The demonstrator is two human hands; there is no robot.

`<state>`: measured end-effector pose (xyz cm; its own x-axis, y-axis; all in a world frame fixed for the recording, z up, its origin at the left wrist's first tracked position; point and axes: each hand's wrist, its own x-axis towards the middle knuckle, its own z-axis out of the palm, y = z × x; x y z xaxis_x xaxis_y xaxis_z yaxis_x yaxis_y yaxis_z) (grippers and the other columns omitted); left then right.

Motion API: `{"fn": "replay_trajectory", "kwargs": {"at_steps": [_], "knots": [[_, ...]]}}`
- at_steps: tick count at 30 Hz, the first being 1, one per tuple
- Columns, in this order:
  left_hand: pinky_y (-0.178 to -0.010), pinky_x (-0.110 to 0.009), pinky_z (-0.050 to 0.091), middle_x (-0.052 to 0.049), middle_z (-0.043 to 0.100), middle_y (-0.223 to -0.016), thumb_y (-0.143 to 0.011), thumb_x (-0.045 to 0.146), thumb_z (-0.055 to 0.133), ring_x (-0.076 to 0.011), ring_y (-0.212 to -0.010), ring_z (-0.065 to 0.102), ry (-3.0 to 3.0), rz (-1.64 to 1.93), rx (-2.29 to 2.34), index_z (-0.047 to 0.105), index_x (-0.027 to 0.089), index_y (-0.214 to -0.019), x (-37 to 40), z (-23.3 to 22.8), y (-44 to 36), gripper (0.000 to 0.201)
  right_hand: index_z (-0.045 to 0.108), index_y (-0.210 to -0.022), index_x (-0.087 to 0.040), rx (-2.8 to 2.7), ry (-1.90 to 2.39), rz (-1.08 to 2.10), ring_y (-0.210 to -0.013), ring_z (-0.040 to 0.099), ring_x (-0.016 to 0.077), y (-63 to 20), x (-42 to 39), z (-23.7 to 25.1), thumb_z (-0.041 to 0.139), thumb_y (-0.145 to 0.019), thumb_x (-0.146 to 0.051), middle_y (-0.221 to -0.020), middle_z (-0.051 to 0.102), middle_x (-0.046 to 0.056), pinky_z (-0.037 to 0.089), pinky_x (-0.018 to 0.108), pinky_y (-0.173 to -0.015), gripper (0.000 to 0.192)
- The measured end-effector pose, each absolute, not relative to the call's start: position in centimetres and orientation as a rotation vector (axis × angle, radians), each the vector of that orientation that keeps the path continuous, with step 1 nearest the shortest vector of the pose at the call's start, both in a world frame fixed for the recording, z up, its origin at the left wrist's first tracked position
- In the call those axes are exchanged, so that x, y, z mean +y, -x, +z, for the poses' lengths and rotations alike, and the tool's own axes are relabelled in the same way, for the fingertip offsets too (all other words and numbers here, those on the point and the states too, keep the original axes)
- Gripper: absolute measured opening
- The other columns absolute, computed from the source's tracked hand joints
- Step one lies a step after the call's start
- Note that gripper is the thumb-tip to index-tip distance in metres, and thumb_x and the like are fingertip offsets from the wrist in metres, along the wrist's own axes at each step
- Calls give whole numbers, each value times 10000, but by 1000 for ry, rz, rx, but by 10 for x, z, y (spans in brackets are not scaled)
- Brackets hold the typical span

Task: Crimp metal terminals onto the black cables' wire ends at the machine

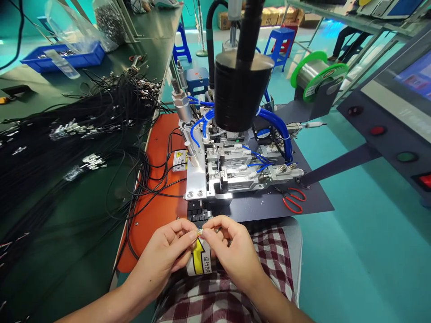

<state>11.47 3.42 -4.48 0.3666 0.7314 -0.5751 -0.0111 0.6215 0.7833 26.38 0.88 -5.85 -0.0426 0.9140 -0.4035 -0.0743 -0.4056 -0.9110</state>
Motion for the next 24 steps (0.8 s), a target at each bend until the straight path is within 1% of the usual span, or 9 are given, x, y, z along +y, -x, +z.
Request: {"fn": "replay_trajectory", "kwargs": {"at_steps": [4,7,10,12,16,18,21,24], "knots": [[-379,-164,132,107,355,-454,-797,338,620,-11,-354,218,-799,543,1095,520,158,-753,34,-47,-115,210,599,-760,-177,-1116,1506,1394,-535,450,126,-262,7,-59,582,-824,-346,-639,539,-2,354,255,-499,181],[-374,-166,135,116,334,-432,-809,341,602,-18,-350,213,-825,537,1083,507,161,-743,32,-44,-115,213,574,-752,-195,-1354,1482,1142,-631,504,153,-262,2,-61,516,-880,-253,-727,581,22,391,273,-575,152],[-382,-165,150,123,305,-432,-818,353,593,-28,-372,218,-878,581,1075,485,170,-745,31,-42,-115,225,559,-763,-202,-1502,1403,918,-678,517,163,-262,-1,-61,493,-891,-193,-734,577,21,399,288,-635,144],[-389,-166,148,126,286,-441,-828,377,587,-31,-389,207,-926,598,1059,480,171,-759,30,-41,-115,242,543,-749,-204,-1463,1374,974,-649,514,148,-263,0,-60,484,-905,-201,-720,557,8,402,273,-616,166],[-385,-167,132,128,275,-439,-825,426,587,-29,-389,182,-928,555,1040,486,165,-774,32,-43,-113,284,506,-747,-207,-1204,1355,1421,-545,485,113,-267,4,-59,468,-930,-291,-641,500,-32,391,232,-522,205],[-381,-164,144,119,314,-449,-811,419,605,-24,-384,199,-905,548,1045,494,158,-767,34,-44,-112,288,525,-778,-199,-1135,1357,1524,-523,473,102,-270,6,-61,473,-925,-331,-659,523,-31,384,228,-511,204],[-378,-160,153,106,353,-482,-811,376,615,-16,-381,213,-871,543,1047,504,151,-772,36,-46,-111,254,566,-806,-187,-1156,1401,1481,-548,476,105,-272,7,-61,507,-897,-340,-690,554,-19,391,235,-540,187],[-379,-159,154,108,342,-478,-834,349,592,-17,-381,210,-858,533,1040,513,150,-784,36,-47,-111,220,582,-776,-183,-1198,1438,1384,-561,470,112,-269,7,-59,561,-850,-295,-642,530,-29,390,238,-551,136]]}}
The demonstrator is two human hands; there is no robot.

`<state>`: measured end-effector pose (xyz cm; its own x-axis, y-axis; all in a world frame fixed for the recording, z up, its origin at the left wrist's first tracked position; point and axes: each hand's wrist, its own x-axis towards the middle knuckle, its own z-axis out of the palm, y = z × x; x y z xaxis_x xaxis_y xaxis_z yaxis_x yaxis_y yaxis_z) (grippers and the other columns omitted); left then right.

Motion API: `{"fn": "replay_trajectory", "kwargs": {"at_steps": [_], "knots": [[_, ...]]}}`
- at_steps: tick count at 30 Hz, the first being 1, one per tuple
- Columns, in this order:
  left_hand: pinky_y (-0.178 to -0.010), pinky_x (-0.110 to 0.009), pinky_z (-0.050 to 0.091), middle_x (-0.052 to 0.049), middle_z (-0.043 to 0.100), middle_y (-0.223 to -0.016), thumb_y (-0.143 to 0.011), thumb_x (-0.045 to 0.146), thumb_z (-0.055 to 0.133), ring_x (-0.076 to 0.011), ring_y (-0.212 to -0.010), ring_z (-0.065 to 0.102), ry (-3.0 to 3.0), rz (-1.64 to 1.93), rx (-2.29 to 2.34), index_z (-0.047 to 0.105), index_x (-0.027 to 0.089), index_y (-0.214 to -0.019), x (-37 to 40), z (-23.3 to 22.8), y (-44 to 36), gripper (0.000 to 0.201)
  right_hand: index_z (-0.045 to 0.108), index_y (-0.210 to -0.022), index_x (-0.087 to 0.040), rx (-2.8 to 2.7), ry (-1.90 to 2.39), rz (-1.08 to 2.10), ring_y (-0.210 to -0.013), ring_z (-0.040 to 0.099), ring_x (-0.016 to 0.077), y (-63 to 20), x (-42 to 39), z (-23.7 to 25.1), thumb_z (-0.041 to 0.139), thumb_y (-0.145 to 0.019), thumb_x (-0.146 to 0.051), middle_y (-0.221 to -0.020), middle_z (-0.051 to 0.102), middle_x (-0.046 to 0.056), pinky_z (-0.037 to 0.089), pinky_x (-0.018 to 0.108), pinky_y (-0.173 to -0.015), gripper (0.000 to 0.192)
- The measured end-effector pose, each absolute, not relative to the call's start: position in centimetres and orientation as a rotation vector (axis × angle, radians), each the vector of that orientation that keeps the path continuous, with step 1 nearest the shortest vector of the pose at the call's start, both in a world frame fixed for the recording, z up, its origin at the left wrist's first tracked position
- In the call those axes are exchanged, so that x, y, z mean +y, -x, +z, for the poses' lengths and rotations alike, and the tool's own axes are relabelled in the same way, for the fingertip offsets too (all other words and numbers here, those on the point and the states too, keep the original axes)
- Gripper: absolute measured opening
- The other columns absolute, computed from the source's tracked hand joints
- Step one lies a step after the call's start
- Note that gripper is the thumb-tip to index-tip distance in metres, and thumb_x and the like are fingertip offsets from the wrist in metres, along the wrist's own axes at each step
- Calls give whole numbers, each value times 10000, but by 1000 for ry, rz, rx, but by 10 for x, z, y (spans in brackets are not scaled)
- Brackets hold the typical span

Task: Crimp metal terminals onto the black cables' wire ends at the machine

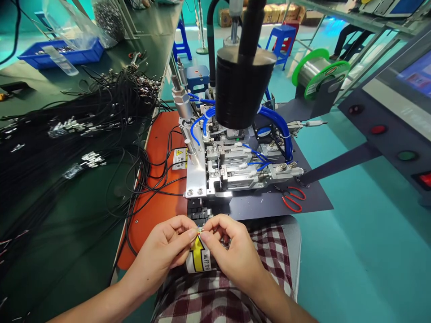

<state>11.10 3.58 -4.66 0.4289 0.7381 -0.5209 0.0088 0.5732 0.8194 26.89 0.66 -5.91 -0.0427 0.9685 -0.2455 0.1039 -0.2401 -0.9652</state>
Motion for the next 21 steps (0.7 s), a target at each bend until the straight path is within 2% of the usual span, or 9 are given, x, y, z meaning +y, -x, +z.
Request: {"fn": "replay_trajectory", "kwargs": {"at_steps": [5,12,18,21], "knots": [[-382,-149,172,104,360,-486,-835,329,589,-12,-378,236,-864,532,1063,518,150,-774,35,-47,-112,202,575,-734,-181,-1195,1466,1311,-552,432,107,-262,4,-57,568,-835,-276,-621,491,-34,361,227,-511,139],[-390,-155,156,115,353,-458,-857,309,553,-8,-358,217,-837,604,1049,506,160,-780,32,-49,-114,174,486,-720,-196,-977,1384,1518,-480,427,103,-253,1,-64,524,-862,-368,-546,441,-58,365,226,-471,226],[-381,-152,163,122,317,-453,-852,314,568,-21,-375,230,-865,607,1039,481,167,-783,29,-43,-114,184,506,-753,-202,-1327,1418,1125,-628,468,133,-257,-6,-63,467,-909,-256,-724,511,0,379,252,-567,170],[-387,-153,150,119,300,-455,-856,351,569,-24,-395,210,-913,573,1036,495,161,-785,29,-46,-113,216,494,-726,-203,-1276,1423,1231,-576,443,122,-261,-3,-57,468,-908,-259,-663,480,-22,364,244,-531,192]]}}
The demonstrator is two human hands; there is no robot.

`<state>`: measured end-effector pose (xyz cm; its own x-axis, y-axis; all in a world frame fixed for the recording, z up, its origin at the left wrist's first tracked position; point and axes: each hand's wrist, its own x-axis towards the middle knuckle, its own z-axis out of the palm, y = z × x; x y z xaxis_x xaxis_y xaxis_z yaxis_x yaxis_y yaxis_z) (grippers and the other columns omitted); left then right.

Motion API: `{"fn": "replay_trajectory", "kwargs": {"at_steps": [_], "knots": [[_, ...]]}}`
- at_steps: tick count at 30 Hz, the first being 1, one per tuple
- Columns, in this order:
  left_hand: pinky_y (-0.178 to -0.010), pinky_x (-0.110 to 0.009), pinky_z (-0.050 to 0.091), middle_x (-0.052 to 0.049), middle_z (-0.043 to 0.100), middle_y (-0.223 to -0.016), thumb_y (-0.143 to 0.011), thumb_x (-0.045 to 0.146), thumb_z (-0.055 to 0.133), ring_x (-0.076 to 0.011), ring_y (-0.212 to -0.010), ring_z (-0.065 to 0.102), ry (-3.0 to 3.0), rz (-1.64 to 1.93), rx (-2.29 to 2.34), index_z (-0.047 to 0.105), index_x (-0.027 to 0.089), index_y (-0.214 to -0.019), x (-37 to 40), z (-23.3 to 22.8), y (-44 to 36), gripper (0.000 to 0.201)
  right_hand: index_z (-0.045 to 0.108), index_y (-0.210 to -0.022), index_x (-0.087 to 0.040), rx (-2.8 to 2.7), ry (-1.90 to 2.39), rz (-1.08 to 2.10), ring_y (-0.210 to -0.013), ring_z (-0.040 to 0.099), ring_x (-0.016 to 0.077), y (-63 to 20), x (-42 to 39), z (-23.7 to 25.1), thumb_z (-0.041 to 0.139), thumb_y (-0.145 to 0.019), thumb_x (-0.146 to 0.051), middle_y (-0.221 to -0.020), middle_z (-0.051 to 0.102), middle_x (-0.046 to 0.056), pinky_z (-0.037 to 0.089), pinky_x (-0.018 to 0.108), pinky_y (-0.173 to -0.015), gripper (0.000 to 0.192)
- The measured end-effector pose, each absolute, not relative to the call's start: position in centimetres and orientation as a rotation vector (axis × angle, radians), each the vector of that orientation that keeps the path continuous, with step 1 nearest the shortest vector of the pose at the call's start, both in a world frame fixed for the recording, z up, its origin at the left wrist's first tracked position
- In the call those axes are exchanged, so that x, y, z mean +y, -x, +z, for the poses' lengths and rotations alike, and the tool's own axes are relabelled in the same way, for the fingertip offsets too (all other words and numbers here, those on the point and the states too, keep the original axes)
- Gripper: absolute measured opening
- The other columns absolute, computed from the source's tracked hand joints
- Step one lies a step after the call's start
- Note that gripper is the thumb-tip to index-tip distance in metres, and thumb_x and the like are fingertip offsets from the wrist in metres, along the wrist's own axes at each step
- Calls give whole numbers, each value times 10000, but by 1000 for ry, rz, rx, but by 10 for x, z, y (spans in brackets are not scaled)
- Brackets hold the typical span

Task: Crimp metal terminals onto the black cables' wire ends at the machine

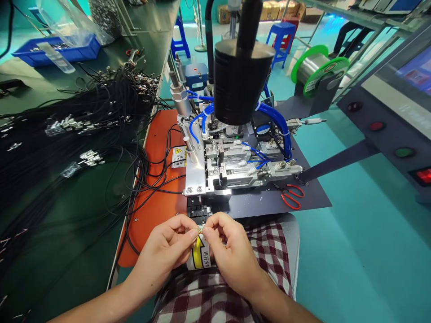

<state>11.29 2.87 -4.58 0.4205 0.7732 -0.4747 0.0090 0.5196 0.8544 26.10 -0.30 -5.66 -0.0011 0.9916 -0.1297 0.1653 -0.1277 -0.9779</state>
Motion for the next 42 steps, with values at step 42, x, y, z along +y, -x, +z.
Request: {"fn": "replay_trajectory", "kwargs": {"at_steps": [42], "knots": [[-597,-270,486,-78,582,-806,-946,173,327,-167,-686,568,-2723,490,915,638,114,-985,66,-69,-97,319,516,-725,-177,-1049,1456,1467,-477,443,93,-278,35,-94,564,-838,-441,-594,464,-52,338,231,-476,291]]}}
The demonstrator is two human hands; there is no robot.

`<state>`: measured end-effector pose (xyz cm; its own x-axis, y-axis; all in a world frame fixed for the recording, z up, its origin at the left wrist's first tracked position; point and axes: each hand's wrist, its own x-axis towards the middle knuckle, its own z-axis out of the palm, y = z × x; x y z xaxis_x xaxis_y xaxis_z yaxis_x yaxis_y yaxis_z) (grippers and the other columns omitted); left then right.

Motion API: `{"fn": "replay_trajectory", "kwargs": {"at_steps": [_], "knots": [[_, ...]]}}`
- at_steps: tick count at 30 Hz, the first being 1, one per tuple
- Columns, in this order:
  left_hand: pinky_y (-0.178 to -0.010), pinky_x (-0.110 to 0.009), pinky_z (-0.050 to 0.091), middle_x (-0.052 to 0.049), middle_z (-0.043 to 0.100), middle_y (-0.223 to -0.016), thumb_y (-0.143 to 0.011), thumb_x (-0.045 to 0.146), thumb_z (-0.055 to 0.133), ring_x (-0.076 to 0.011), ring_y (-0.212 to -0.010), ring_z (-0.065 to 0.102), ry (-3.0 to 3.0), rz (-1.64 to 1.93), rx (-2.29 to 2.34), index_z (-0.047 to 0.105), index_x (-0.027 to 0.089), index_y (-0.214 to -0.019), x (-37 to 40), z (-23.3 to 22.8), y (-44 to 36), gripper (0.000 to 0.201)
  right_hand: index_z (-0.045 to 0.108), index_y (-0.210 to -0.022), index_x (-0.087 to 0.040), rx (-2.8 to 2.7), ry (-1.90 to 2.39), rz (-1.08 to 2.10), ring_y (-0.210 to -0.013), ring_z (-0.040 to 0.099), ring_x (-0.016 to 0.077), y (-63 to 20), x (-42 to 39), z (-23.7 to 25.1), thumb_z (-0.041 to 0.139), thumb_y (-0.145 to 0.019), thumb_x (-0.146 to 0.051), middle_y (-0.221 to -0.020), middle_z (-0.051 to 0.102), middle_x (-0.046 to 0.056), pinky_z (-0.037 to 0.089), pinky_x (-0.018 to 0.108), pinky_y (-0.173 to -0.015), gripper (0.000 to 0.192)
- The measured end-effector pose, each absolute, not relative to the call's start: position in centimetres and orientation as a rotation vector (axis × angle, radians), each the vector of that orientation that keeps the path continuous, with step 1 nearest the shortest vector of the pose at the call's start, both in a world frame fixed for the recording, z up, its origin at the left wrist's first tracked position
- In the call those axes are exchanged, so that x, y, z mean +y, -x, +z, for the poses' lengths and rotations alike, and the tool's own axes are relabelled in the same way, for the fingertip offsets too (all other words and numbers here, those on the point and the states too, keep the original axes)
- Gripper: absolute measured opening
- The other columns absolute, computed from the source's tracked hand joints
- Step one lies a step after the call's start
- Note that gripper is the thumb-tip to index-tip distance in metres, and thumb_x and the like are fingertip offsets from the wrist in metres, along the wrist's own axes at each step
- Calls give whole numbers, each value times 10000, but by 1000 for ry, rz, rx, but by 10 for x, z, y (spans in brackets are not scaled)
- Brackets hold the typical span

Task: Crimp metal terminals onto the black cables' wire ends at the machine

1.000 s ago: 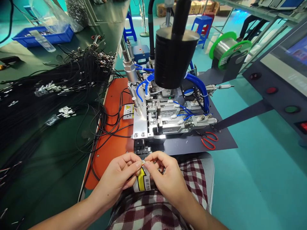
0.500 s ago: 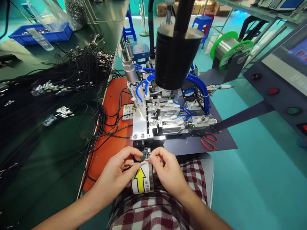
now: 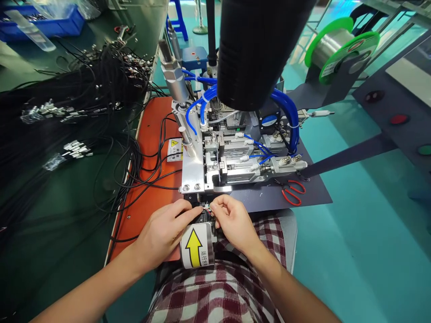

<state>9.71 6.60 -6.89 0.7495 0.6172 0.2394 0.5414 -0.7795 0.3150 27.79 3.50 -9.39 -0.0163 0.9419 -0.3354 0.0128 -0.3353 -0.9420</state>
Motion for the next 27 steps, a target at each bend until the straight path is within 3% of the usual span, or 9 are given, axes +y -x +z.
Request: {"fn": "replay_trajectory", "kwargs": {"at_steps": [5,27], "knots": [[-576,-267,492,-78,592,-793,-959,173,291,-166,-667,575,-2776,505,905,636,99,-1011,66,-69,-97,357,515,-721,-181,-1030,1464,1503,-456,425,97,-278,38,-93,570,-827,-460,-529,454,-66,324,232,-467,303],[-585,-293,495,-85,586,-824,-946,165,339,-186,-685,569,-2749,422,927,606,85,-1077,66,-77,-96,308,509,-729,-184,-952,1455,1428,-510,450,98,-271,31,-100,570,-839,-419,-621,489,-41,356,233,-494,266]]}}
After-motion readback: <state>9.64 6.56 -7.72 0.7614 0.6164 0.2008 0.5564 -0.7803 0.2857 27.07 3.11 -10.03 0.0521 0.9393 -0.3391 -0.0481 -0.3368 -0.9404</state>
